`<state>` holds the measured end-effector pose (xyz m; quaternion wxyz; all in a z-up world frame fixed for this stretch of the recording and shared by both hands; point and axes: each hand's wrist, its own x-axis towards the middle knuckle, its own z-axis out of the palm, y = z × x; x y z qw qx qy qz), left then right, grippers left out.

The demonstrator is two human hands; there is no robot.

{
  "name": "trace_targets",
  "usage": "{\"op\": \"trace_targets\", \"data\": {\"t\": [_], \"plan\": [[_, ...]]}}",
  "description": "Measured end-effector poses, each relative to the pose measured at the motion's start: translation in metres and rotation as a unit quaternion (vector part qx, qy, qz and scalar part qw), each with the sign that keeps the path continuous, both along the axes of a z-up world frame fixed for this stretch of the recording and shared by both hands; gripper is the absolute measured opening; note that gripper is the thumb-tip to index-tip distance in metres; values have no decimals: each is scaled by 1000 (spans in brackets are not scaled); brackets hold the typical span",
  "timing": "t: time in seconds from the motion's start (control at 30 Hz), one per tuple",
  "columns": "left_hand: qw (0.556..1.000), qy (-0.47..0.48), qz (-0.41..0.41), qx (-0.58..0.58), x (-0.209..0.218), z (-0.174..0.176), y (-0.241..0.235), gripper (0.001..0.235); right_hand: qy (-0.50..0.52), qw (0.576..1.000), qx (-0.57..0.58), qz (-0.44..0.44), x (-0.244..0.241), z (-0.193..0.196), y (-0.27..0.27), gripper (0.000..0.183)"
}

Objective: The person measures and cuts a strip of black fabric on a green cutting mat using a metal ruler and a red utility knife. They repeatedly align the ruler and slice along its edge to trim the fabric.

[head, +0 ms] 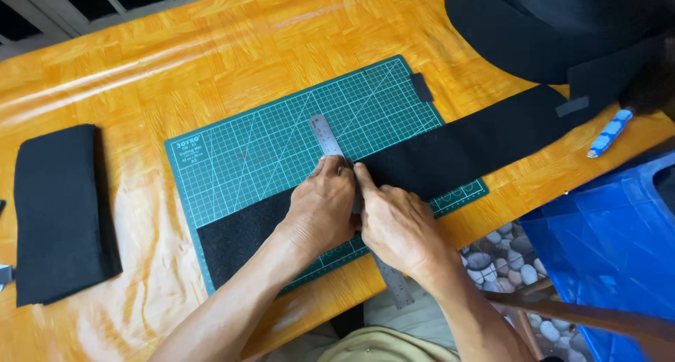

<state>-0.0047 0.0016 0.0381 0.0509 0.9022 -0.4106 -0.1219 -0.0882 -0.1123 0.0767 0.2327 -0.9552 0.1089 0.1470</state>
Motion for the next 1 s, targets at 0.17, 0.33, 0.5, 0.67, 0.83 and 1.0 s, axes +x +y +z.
{"op": "trace_targets", "data": {"t": [0.17,0.33,0.5,0.67,0.83,1.0], "plan": [[999,5,2,-33,3,-14,1,86,21,999,-47,7,-36,22,14,67],[998,46,19,-36,3,-17,1,91,24,997,-68,13,-79,19,18,70],[999,23,17,-44,4,-18,0,85,133,985,-104,-34,-104,23,24,69],[999,25,14,-46,3,-25,-2,88,58,995,-64,-44,-121,14,6,69],[998,38,11,-57,2,-14,2,77,-42,996,-13,-83,-74,36,2,69],[1000,13,0,-5,-3,10,1,87,-101,983,133,-70,-15,17,-9,60]]}}
